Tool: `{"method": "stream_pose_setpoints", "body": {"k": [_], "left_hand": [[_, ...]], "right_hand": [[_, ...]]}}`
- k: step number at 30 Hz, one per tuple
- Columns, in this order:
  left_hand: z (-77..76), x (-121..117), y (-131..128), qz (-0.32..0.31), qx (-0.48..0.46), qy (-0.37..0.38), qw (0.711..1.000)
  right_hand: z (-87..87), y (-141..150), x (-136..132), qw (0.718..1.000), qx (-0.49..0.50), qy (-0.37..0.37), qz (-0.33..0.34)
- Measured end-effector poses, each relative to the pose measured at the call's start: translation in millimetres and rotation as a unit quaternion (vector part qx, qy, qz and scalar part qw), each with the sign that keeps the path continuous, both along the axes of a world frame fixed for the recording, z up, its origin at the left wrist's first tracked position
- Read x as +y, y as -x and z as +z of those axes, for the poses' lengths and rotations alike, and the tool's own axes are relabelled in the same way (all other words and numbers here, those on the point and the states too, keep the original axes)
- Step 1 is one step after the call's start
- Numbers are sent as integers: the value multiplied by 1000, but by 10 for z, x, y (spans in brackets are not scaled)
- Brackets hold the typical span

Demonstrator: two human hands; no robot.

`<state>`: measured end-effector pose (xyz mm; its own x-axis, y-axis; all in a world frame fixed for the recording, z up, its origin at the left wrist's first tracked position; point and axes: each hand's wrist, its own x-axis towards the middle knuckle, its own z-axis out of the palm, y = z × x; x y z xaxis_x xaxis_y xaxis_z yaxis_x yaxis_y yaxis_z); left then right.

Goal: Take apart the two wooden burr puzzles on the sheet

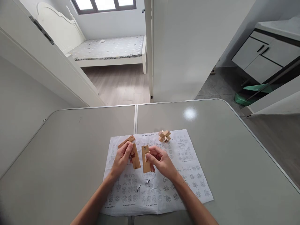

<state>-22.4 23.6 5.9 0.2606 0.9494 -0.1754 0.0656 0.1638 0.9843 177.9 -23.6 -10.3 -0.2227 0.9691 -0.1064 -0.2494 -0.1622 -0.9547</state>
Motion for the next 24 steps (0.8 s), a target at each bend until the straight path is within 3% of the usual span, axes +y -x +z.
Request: {"method": "stream_pose_setpoints", "body": {"k": [8, 18, 24], "left_hand": [[-55, -39, -19, -83, 118, -97, 985], [-118, -30, -6, -84, 150, -108, 979], [-68, -42, -19, -85, 151, -120, 978]], "right_hand": [[-51, 104, -43, 996, -80, -41, -13], [-48, 141, -64, 990, -123, -61, -27], [-34, 133, -73, 988, -136, -69, -18]]}}
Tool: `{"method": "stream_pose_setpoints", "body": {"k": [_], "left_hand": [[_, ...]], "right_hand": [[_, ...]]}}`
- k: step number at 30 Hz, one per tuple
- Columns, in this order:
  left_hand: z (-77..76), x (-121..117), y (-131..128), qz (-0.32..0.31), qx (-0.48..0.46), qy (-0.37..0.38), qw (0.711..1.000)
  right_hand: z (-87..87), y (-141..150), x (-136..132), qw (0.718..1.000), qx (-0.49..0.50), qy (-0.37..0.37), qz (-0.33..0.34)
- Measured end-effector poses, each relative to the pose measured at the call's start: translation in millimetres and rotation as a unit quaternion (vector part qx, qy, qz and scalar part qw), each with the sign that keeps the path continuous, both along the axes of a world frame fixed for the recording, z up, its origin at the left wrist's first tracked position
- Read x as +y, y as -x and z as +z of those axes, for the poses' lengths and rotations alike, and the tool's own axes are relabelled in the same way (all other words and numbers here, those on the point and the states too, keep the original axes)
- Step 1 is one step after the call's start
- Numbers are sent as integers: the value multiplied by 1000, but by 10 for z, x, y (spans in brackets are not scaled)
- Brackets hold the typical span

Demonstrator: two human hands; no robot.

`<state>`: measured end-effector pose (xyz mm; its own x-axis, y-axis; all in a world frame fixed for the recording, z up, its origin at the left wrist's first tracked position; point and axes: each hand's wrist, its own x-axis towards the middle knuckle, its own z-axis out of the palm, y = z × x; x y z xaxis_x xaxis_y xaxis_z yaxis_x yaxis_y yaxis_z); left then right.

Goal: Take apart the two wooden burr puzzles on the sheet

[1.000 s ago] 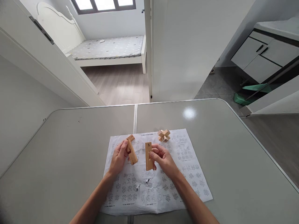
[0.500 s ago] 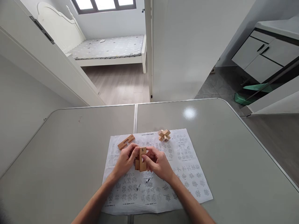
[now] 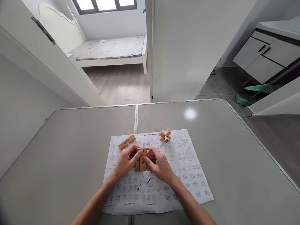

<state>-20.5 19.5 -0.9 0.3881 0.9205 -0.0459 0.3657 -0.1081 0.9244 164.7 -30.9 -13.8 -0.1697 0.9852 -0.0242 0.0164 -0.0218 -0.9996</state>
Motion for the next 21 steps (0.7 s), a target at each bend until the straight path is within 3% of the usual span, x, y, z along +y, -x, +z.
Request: {"method": "stream_pose_setpoints", "body": {"k": [6, 12, 17, 21], "left_hand": [[21, -3, 12, 44, -13, -1, 999], [72, 174, 243, 187, -53, -6, 981], [93, 342, 478, 319, 7, -62, 946], [56, 411, 586, 318, 78, -91, 940]], "right_hand": [[-25, 16, -3, 1000, 10, 5, 1], [-49, 28, -6, 1000, 2, -5, 2], [-36, 27, -4, 1000, -14, -10, 7], [-27, 25, -4, 1000, -22, -11, 8]]}}
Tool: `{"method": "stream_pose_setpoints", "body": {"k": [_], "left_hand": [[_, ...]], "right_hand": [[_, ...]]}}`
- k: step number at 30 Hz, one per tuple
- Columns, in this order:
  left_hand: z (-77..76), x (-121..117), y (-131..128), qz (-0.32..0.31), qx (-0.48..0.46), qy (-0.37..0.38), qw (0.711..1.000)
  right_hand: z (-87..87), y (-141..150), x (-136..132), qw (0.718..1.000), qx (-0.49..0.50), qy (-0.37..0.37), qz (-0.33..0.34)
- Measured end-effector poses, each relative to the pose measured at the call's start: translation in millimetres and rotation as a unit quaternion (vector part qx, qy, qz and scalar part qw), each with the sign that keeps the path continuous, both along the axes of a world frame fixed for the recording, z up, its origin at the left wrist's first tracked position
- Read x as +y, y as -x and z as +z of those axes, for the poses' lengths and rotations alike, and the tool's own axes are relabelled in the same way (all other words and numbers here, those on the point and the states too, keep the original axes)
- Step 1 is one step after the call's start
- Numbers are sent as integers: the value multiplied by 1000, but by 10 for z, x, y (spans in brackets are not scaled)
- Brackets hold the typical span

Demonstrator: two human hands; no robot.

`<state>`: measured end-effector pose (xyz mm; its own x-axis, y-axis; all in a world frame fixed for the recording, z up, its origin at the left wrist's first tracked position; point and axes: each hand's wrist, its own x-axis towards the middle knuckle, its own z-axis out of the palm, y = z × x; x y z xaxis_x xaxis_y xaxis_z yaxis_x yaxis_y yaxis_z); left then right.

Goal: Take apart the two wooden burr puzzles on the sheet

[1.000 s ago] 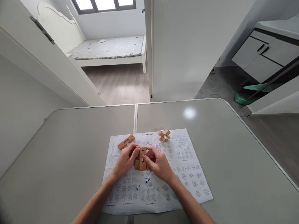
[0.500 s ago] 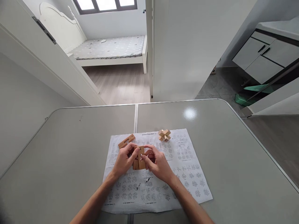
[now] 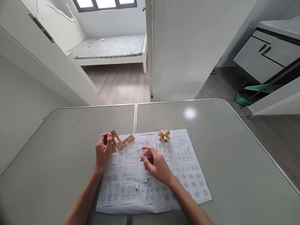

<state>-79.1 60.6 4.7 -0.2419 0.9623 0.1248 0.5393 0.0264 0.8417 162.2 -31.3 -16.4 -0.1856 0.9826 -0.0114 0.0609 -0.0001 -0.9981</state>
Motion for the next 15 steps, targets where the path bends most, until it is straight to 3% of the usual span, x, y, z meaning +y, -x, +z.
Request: {"method": "stream_pose_setpoints", "body": {"k": [7, 15], "left_hand": [[-42, 7, -11, -85, 79, 18, 993], [-45, 7, -49, -78, 138, -17, 987]], "right_hand": [[0, -3, -1, 1000, -7, -3, 6], [9, -9, 1, 1000, -23, -11, 10]]}}
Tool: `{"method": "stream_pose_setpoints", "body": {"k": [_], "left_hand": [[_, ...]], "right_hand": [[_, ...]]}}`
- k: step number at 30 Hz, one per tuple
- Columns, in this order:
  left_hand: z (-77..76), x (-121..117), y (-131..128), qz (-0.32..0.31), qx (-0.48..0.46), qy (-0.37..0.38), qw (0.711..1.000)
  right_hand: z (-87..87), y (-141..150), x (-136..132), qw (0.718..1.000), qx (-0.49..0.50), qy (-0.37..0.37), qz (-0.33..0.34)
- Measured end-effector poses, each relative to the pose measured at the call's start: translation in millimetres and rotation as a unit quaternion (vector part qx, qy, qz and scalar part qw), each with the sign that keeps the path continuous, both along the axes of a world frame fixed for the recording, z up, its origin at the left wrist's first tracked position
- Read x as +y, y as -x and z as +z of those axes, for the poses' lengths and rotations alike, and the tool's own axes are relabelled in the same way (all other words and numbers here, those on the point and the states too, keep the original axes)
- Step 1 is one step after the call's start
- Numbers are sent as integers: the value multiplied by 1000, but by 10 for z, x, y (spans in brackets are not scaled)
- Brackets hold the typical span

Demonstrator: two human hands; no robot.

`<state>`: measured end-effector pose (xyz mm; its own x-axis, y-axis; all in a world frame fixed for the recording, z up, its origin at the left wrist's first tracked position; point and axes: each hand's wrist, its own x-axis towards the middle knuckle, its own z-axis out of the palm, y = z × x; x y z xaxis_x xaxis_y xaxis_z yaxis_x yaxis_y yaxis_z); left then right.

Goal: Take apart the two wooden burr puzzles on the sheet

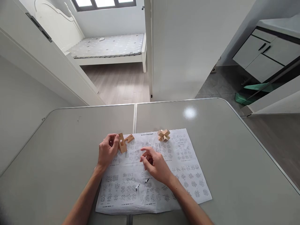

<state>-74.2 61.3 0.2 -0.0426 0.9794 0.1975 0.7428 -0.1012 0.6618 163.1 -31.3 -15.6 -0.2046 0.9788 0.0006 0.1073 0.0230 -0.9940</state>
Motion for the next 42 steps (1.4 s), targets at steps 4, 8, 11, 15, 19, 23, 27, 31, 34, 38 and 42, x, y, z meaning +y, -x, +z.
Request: {"method": "stream_pose_setpoints", "body": {"k": [4, 8, 11, 15, 19, 23, 27, 31, 34, 38, 42], "left_hand": [[-34, 9, -3, -1, 20, -20, 1000], [-73, 11, -4, -8, 41, -31, 999], [-84, 8, -6, -7, 53, -32, 998], [-75, 5, -4, -11, 66, -42, 997], [-65, 7, 0, -11, 77, -51, 996], [-60, 3, 3, -8, 75, -48, 996], [-59, 4, 7, -9, 69, -42, 997], [-69, 13, 16, 2, 51, -44, 998], [-77, 19, 30, 20, 20, -48, 998], [-69, 23, 42, 28, 22, -99, 994], [-8, -31, -25, -5, 31, -214, 976]], "right_hand": [[-3, -2, -3, 1000, -1, 4, 1], [6, -1, -5, 1000, -6, 4, 2], [11, 2, -2, 1000, -10, 3, 1], [3, 4, 5, 1000, -12, 3, 2], [-4, 2, 4, 1000, -17, 1, 1], [0, -1, -2, 1000, -16, -1, 3], [-3, -4, -3, 1000, -17, -4, 3], [-10, -5, -3, 1000, -15, -2, 2], [-10, -4, -4, 1000, 0, 6, 1], [-14, -4, -3, 1000, 25, 16, -2], [-32, -11, 14, 996, 85, 35, -15]]}}
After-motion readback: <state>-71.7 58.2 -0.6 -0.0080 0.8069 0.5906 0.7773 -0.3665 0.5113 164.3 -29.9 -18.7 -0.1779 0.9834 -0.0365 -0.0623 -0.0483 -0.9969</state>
